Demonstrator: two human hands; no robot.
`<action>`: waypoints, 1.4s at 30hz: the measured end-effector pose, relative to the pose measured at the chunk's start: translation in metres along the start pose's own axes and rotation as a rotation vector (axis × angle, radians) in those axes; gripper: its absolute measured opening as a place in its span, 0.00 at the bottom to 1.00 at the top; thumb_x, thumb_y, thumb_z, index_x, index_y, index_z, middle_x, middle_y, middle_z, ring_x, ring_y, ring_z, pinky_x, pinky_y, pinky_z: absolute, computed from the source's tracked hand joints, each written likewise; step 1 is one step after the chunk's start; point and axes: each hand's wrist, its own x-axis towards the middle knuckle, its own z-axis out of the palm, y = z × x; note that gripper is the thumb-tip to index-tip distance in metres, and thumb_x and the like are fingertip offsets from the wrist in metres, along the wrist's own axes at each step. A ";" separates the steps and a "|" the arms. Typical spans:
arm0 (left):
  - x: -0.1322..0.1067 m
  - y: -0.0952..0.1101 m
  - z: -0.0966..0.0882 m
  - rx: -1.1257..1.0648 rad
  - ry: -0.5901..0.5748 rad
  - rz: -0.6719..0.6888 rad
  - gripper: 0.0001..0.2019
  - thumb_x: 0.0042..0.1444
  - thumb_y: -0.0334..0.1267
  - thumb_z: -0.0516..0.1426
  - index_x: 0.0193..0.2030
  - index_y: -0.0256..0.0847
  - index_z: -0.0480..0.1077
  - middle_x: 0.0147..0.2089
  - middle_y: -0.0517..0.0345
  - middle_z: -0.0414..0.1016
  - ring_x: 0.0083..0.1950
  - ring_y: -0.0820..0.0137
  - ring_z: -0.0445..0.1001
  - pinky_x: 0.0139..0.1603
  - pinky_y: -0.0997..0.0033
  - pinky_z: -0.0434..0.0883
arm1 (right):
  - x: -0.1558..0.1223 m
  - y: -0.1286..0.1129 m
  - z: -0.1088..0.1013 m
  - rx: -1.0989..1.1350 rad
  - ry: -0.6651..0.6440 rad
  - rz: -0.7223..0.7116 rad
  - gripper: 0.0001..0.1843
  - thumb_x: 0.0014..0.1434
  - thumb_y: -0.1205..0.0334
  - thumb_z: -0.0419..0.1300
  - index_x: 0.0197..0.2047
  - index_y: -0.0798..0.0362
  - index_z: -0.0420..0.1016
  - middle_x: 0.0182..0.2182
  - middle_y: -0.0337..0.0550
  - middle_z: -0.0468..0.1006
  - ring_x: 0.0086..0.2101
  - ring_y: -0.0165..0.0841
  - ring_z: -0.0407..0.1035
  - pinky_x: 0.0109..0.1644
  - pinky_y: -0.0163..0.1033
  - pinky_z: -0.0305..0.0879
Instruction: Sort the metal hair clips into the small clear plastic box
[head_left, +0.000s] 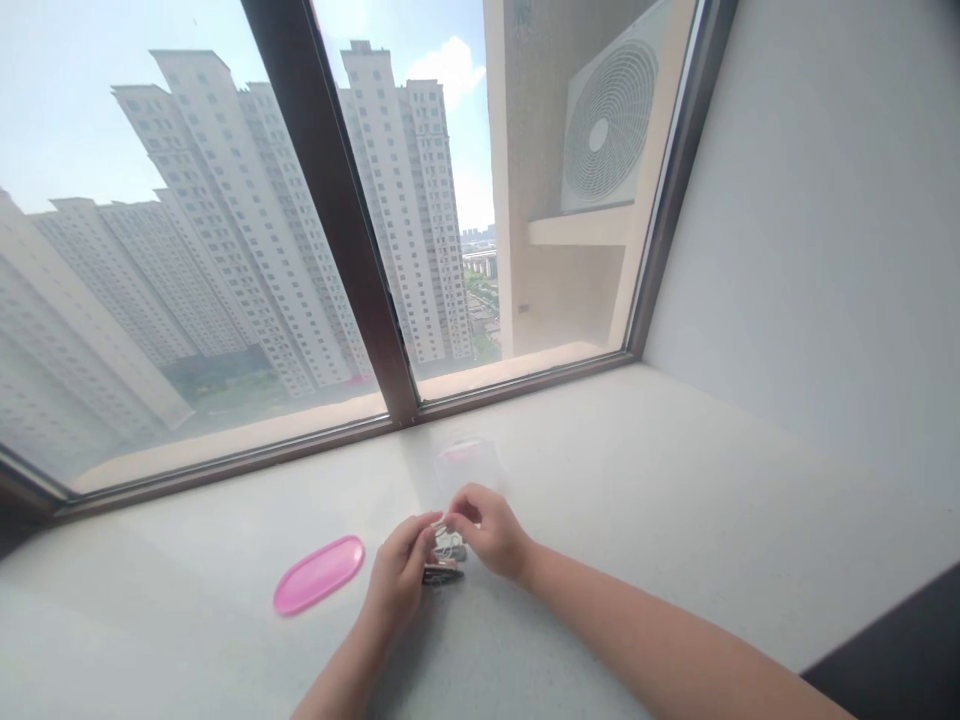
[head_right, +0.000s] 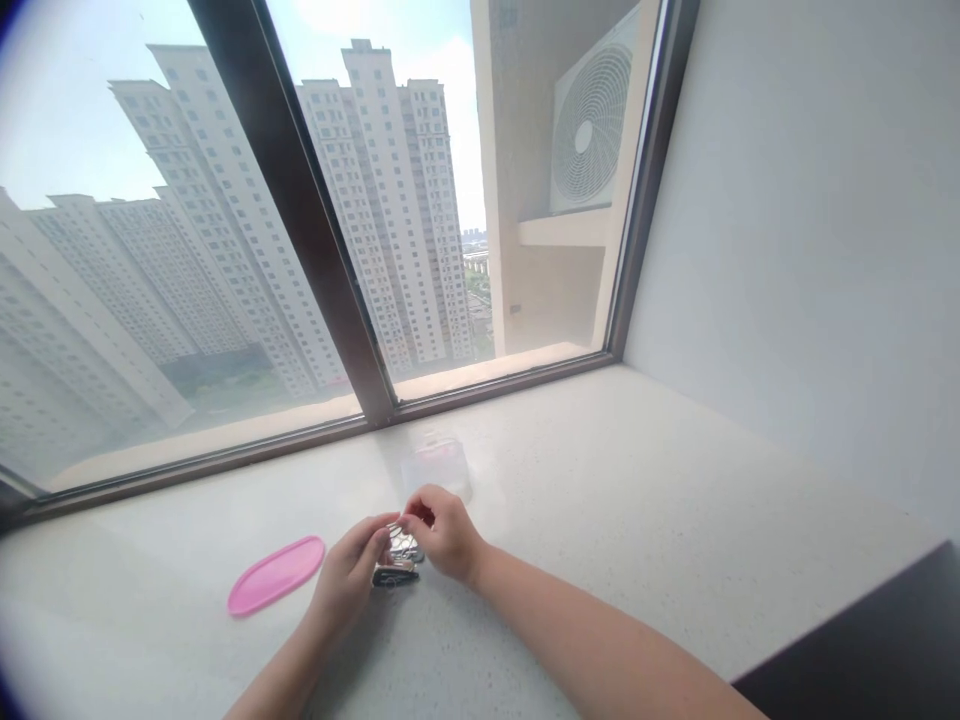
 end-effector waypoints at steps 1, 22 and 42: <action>0.000 0.001 0.000 -0.042 0.015 -0.029 0.16 0.59 0.49 0.53 0.43 0.39 0.73 0.28 0.58 0.74 0.29 0.66 0.73 0.33 0.68 0.71 | 0.000 -0.001 0.000 -0.015 0.008 -0.016 0.08 0.58 0.59 0.60 0.32 0.54 0.69 0.27 0.39 0.71 0.28 0.29 0.65 0.33 0.35 0.64; 0.009 -0.008 0.001 0.080 0.083 0.039 0.12 0.59 0.45 0.53 0.40 0.39 0.70 0.28 0.62 0.66 0.28 0.71 0.64 0.31 0.72 0.63 | 0.077 0.010 -0.077 -0.498 0.204 -0.213 0.03 0.57 0.64 0.59 0.34 0.53 0.74 0.31 0.44 0.78 0.31 0.34 0.72 0.31 0.36 0.64; 0.017 -0.011 -0.011 0.315 0.066 -0.012 0.09 0.58 0.39 0.50 0.40 0.40 0.69 0.33 0.59 0.72 0.31 0.70 0.67 0.35 0.70 0.64 | 0.072 0.026 -0.091 -0.599 -0.147 -0.343 0.03 0.59 0.66 0.54 0.33 0.53 0.67 0.29 0.42 0.70 0.29 0.32 0.64 0.35 0.37 0.62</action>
